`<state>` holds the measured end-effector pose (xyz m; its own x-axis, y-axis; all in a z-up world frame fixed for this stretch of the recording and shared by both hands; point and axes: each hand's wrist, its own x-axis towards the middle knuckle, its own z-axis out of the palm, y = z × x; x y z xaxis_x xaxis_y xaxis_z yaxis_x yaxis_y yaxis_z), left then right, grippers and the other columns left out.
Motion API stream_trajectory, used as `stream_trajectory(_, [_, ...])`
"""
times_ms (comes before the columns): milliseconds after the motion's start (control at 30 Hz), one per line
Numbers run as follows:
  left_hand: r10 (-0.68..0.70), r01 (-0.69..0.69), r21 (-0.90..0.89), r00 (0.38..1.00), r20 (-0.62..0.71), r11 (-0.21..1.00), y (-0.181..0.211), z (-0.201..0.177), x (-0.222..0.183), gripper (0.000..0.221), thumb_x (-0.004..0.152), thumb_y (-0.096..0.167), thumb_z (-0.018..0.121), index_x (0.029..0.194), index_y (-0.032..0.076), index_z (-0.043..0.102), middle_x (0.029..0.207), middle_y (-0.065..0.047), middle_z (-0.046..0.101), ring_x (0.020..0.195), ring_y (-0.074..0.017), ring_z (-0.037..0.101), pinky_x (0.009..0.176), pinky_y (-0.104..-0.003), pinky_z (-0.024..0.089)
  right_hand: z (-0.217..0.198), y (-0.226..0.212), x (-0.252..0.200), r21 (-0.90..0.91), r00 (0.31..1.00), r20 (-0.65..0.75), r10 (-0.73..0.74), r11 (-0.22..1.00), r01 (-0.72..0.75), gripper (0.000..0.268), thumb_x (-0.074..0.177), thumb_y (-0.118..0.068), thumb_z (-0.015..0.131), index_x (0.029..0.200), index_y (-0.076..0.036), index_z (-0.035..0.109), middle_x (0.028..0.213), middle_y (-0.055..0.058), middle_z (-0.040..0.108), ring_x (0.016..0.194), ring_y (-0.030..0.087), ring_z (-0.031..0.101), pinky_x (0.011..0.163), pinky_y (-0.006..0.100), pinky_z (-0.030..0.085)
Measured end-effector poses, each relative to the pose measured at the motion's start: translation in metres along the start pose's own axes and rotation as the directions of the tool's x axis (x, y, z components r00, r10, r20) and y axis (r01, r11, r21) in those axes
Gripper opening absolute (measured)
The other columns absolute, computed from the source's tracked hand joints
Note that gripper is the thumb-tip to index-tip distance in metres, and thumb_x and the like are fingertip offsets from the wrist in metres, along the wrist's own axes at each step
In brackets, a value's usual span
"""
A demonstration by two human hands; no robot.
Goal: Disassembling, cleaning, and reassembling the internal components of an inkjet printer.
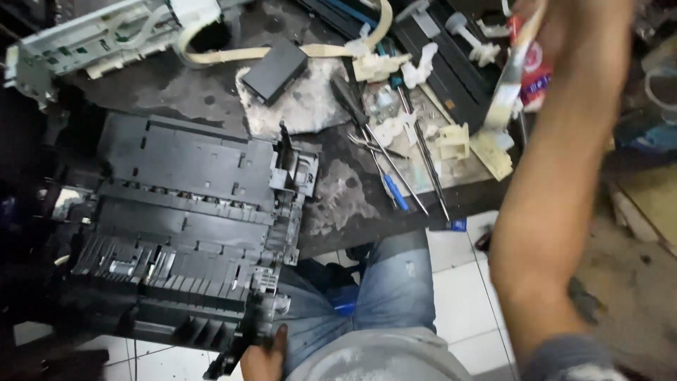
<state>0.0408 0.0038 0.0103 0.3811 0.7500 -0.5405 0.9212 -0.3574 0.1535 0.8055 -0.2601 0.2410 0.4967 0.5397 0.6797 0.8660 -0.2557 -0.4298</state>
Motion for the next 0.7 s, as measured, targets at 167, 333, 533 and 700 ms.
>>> stream_trajectory(167, [0.122, -0.135, -0.080, 0.980, -0.155, 0.988, 0.018, -0.022, -0.015, 0.051, 0.089, 0.053, 0.058, 0.084, 0.007, 0.081, 0.077, -0.022, 0.073, 0.073, -0.0450, 0.063, 0.073, -0.047, 0.051, 0.066, -0.286, -0.031, -0.002, 0.939, 0.203, 0.277, 0.959, -0.283, 0.016, 0.094, -0.009, 0.069, 0.105, -0.006, 0.058, 0.083, 0.006, 0.070, 0.070, 0.020, 0.065, 0.069, 0.035, 0.051])
stream_trajectory(333, [0.280, -0.350, -0.285, 0.924, -0.259, 0.892, 0.088, -0.088, -0.062, 0.027, 0.092, 0.028, 0.063, 0.110, 0.015, 0.079, 0.103, -0.004, 0.081, 0.086, -0.0290, 0.077, 0.075, -0.036, 0.057, 0.143, -0.349, -0.072, 0.051, 0.848, 0.248, 0.468, 0.868, -0.494, 0.054, 0.096, -0.004, 0.062, 0.146, -0.004, 0.043, 0.112, 0.014, 0.059, 0.081, 0.023, 0.062, 0.069, 0.037, 0.058])
stream_trajectory(533, [0.513, -0.560, -0.357, 0.829, -0.225, 0.748, 0.104, -0.090, -0.083, 0.046, 0.087, 0.004, 0.058, 0.132, 0.005, 0.063, 0.131, -0.011, 0.069, 0.117, -0.0291, 0.069, 0.099, -0.035, 0.052, 0.167, -0.350, -0.073, 0.024, 0.878, 0.228, 0.422, 0.899, -0.438, 0.054, 0.088, 0.006, 0.056, 0.140, -0.003, 0.049, 0.122, 0.019, 0.050, 0.097, 0.037, 0.059, 0.081, 0.047, 0.054])
stream_trajectory(700, [0.590, -0.513, -0.538, 0.807, -0.036, 0.669, 0.153, -0.120, -0.100, 0.033, 0.085, 0.015, 0.068, 0.115, 0.006, 0.076, 0.115, -0.005, 0.082, 0.101, -0.0176, 0.081, 0.089, -0.027, 0.059, 0.129, -0.355, -0.063, 0.140, 0.903, 0.219, 0.370, 0.904, -0.404, 0.041, 0.092, -0.008, 0.065, 0.131, -0.001, 0.056, 0.133, 0.018, 0.053, 0.117, 0.036, 0.056, 0.099, 0.044, 0.050])
